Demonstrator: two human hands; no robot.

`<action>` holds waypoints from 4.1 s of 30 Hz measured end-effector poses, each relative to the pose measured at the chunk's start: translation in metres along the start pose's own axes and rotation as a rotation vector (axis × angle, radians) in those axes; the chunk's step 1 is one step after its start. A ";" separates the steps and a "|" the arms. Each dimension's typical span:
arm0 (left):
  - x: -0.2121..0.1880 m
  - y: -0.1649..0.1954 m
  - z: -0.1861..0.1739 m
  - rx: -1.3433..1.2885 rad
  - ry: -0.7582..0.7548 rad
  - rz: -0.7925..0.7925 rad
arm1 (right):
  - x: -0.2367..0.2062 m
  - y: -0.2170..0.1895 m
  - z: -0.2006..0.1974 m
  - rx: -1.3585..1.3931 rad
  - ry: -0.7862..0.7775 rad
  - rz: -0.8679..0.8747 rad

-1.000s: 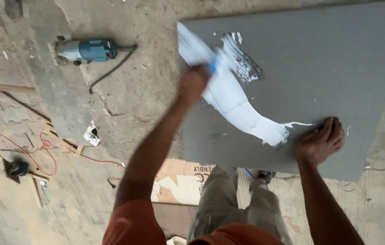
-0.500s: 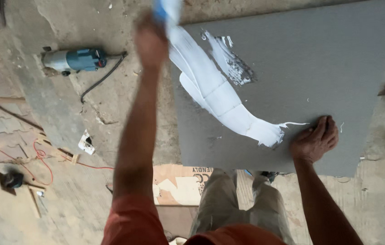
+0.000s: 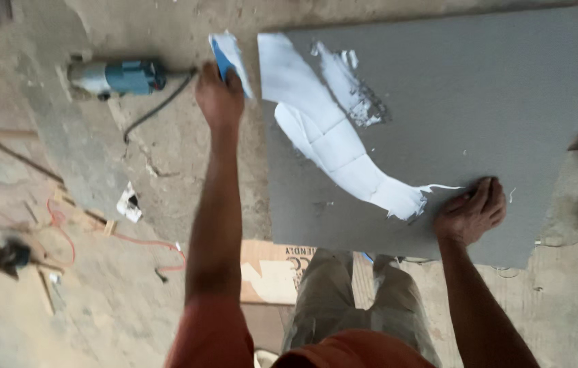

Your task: The person uses a blue plastic scraper to spread a white adhesive from a container onto a large flat board. They repeatedly dip the scraper into the container and spread the adhesive in broad strokes across the board's surface.

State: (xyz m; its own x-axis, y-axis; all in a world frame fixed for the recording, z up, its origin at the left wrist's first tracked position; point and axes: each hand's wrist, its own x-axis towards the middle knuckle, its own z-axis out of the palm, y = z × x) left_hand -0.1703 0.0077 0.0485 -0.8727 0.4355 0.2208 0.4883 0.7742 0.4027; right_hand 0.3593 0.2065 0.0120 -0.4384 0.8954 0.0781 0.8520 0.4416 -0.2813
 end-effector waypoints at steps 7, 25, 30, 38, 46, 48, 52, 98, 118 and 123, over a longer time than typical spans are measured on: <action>-0.146 0.081 0.067 0.145 -0.145 0.352 | 0.005 -0.005 -0.005 -0.027 -0.038 0.038; -0.225 -0.025 -0.028 0.186 -0.261 -0.467 | 0.000 -0.002 -0.004 0.004 -0.052 0.056; -0.252 0.045 -0.024 0.006 -0.061 -0.105 | 0.001 -0.002 -0.005 -0.034 -0.027 0.054; -0.270 0.029 -0.011 0.203 -0.428 -0.364 | 0.000 0.007 0.006 -0.025 -0.061 0.028; -0.295 0.113 -0.026 0.172 -0.357 0.258 | 0.002 -0.002 -0.007 -0.028 -0.111 0.043; -0.291 0.150 0.010 -0.052 -0.311 0.026 | 0.003 -0.006 -0.009 -0.015 -0.073 0.042; -0.228 0.093 0.022 0.415 -0.247 0.358 | 0.002 -0.008 -0.010 0.026 -0.080 0.048; -0.371 0.045 -0.071 -0.189 -0.046 -0.553 | -0.004 0.019 0.016 -0.160 0.014 -0.036; -0.412 0.007 -0.057 -0.188 -0.071 -0.634 | -0.005 0.012 0.008 -0.093 -0.032 0.078; -0.461 -0.004 -0.101 -0.152 -0.054 -0.716 | -0.003 0.016 0.018 -0.114 -0.012 0.075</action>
State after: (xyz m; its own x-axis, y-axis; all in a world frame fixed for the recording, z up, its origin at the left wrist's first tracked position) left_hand 0.2292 -0.2423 0.0347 -0.9743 -0.1282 -0.1850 -0.2109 0.8070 0.5517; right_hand 0.3696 0.2098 -0.0097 -0.3746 0.9259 0.0495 0.9093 0.3773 -0.1755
